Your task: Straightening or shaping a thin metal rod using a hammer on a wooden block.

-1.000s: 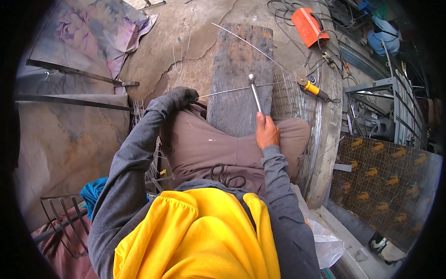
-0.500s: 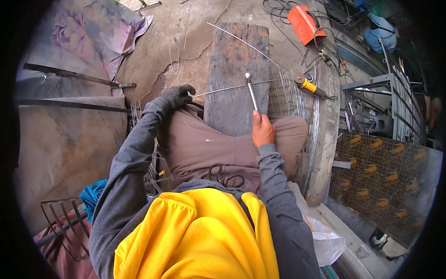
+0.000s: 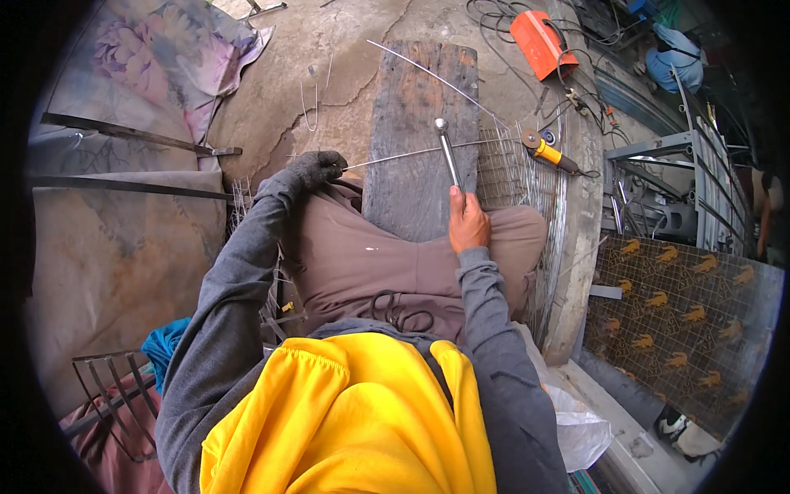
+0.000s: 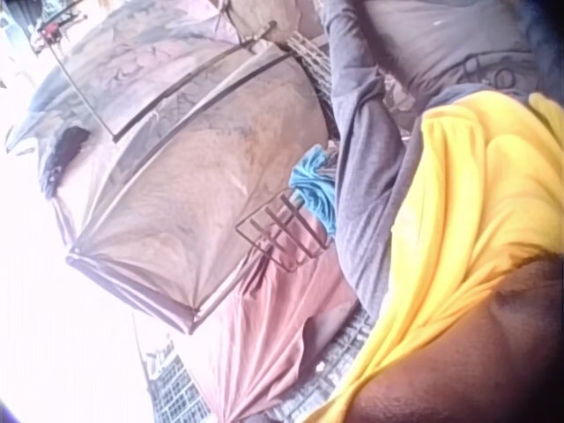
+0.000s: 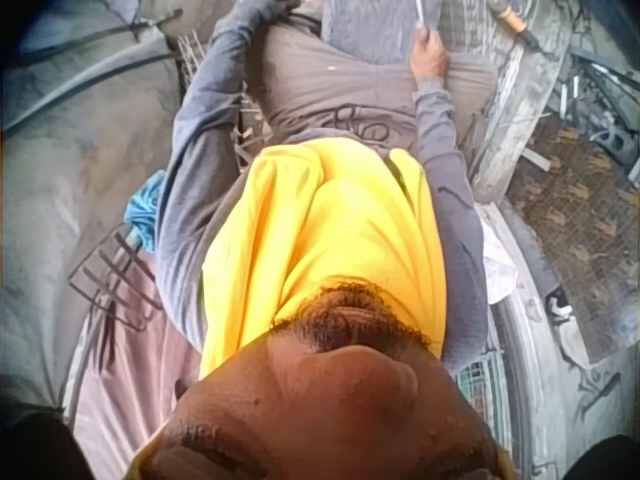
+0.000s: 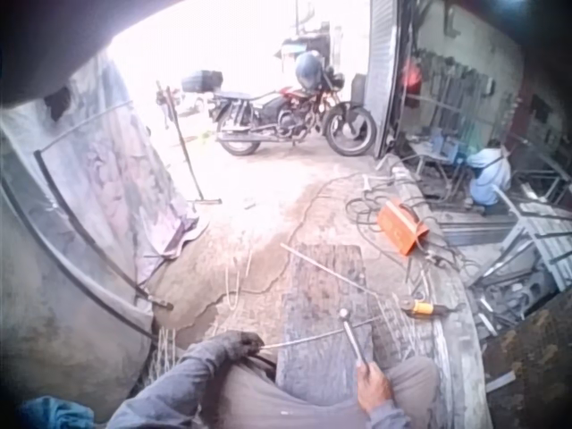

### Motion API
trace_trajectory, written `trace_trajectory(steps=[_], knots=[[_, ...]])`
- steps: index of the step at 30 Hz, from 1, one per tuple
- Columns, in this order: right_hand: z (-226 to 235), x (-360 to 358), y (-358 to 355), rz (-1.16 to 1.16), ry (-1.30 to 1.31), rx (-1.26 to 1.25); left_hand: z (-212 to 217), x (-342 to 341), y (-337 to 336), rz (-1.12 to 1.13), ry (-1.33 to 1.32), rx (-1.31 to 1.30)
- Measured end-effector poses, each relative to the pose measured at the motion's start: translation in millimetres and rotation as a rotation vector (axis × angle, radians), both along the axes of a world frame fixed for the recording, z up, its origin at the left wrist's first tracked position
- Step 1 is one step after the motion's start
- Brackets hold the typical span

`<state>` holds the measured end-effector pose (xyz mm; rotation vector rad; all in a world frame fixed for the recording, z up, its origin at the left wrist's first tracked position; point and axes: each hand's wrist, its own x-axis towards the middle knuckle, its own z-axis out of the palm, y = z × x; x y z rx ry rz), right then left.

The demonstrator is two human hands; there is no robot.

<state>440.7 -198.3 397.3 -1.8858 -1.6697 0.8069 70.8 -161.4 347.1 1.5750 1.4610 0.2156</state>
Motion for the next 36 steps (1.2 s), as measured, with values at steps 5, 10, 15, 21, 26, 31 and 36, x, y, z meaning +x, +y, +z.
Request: trace_trajectory(steps=[5, 10, 15, 21, 26, 31, 36], knots=[[-7.2, -1.6, 9.5, 0.041, -0.116, -0.118, -9.1, -0.8, 0.2, 0.069, -0.079, -0.121], [-7.6, -3.8, 12.5, 0.049, -0.146, -0.098, -5.3, 0.3, 4.5, 0.004, -0.022, -0.050], [-3.6, -9.1, 10.5, 0.069, -0.106, -0.104, -11.0, -3.8, 0.6, 0.003, 0.013, -0.036], [-8.8, -5.7, 11.5, 0.095, -0.153, -0.101, -2.7, -1.9, 4.3, -0.007, -0.071, -0.100], [-9.8, -4.8, -0.3, 0.012, -0.107, -0.057, -3.3, 1.5, 0.9, -0.022, -0.002, -0.032], [-14.8, -6.4, 7.3, 0.050, -0.169, -0.102, -3.0, 1.1, 1.6, -0.029, 0.000, -0.041], [-7.4, -2.8, 11.9, 0.071, -0.199, -0.142, 0.2, 1.1, 1.4, -0.003, -0.011, -0.050]])
